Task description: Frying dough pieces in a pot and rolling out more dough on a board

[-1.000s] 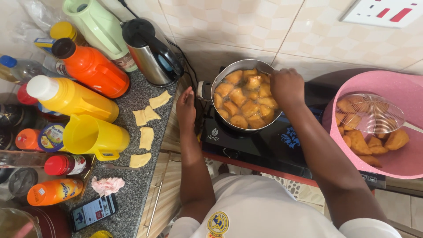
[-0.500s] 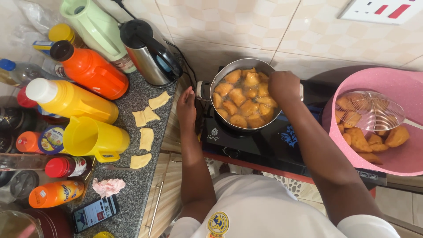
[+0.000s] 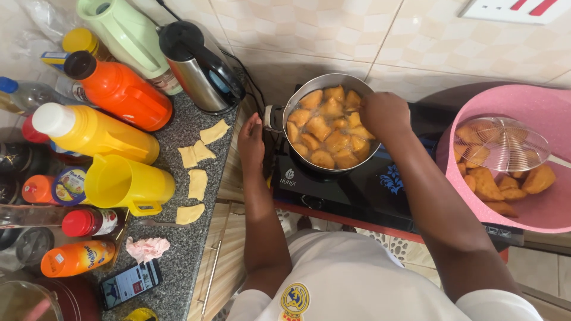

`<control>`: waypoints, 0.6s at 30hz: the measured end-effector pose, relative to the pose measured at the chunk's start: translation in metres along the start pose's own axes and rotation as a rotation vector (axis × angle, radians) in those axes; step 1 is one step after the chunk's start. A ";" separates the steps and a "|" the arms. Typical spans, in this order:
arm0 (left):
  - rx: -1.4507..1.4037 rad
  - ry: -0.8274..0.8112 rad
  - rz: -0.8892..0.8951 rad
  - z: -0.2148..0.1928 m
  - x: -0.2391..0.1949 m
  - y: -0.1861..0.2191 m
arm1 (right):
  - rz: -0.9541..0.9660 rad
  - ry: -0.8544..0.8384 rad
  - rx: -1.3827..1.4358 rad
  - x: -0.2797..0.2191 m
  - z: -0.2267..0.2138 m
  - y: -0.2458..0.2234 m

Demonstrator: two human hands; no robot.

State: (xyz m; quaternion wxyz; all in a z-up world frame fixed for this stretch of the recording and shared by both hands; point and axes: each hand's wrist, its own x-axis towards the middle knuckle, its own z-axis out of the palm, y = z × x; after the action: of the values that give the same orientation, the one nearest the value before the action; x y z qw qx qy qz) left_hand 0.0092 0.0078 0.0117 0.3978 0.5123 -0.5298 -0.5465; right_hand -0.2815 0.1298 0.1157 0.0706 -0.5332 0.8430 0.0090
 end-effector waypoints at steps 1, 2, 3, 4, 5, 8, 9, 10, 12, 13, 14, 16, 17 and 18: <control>0.012 0.010 -0.011 0.001 0.001 -0.002 | -0.017 -0.002 0.029 -0.012 -0.017 -0.007; 0.012 0.010 -0.008 0.002 0.000 0.002 | -0.017 0.001 0.029 -0.015 -0.014 -0.006; 0.016 0.007 -0.007 0.003 -0.001 0.006 | -0.020 0.012 -0.002 -0.018 -0.012 -0.005; 0.025 0.004 -0.011 0.002 -0.004 0.008 | -0.022 0.017 -0.031 -0.023 -0.007 -0.005; 0.028 0.003 -0.014 0.002 -0.006 0.010 | -0.021 0.014 -0.028 -0.024 0.004 -0.003; 0.000 -0.033 0.040 0.003 -0.006 0.013 | -0.001 0.031 -0.088 -0.025 0.026 0.004; 0.015 -0.026 0.031 0.004 -0.003 0.010 | -0.016 0.013 -0.083 -0.025 0.026 0.006; 0.033 -0.022 0.018 0.004 -0.002 0.007 | -0.028 -0.010 -0.076 -0.028 0.027 0.007; 0.031 -0.030 0.029 0.003 -0.006 0.012 | -0.028 -0.023 -0.070 -0.038 0.018 0.006; 0.026 -0.037 0.045 0.002 -0.007 0.015 | -0.029 -0.029 -0.065 -0.041 0.013 0.005; 0.027 -0.033 0.042 0.003 -0.008 0.015 | -0.033 -0.033 -0.065 -0.048 0.006 0.004; 0.017 -0.033 0.009 0.003 -0.010 0.014 | -0.005 -0.054 -0.052 -0.062 -0.007 -0.001; 0.018 -0.028 0.001 0.002 -0.012 0.013 | -0.010 -0.062 -0.052 -0.064 -0.006 -0.002; 0.031 -0.032 0.018 0.002 -0.012 0.014 | -0.009 -0.076 -0.038 -0.066 -0.005 -0.003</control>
State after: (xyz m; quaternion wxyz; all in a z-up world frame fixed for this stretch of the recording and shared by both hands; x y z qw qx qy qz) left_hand 0.0074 0.0182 0.0270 0.3864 0.5046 -0.5491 -0.5427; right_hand -0.2515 0.1875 0.1295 0.0923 -0.5374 0.8370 0.0448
